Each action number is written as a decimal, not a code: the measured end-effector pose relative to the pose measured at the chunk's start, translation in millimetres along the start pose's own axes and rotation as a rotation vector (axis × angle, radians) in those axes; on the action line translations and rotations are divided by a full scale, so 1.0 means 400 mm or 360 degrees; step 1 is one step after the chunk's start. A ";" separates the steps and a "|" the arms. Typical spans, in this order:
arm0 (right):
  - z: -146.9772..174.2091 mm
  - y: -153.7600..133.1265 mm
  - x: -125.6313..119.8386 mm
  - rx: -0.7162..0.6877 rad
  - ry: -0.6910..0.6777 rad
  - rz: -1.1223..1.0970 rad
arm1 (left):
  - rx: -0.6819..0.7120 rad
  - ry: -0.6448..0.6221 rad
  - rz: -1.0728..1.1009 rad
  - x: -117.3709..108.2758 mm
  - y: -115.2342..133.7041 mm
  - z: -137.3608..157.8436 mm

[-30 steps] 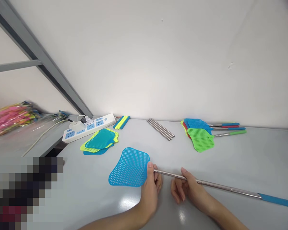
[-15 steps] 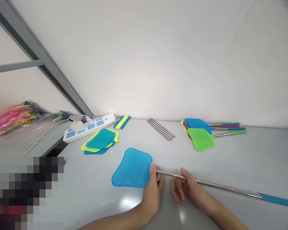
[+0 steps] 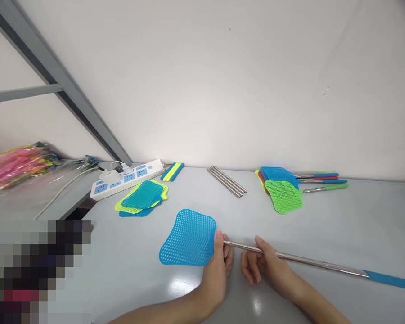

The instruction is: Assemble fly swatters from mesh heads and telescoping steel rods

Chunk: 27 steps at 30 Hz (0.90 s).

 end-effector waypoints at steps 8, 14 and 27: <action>-0.004 0.005 -0.001 -0.0016 -0.0033 -0.0049 | 0.0011 -0.0058 -0.0002 0.001 0.001 -0.002; -0.002 0.004 -0.001 0.0000 -0.0009 -0.0042 | 0.0061 -0.0074 -0.0003 0.000 0.006 0.000; -0.006 0.012 -0.004 0.0021 0.0044 -0.0105 | 0.0008 -0.0046 -0.0093 -0.008 0.023 -0.007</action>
Point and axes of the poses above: each hand's wrist, its own z-axis away from the middle knuckle, its own x-axis out of the palm, y = z × x, the point moved 2 cm from there along -z, towards the middle knuckle, and after that the axes turned 2 degrees about -z, right-handed, at the moved point
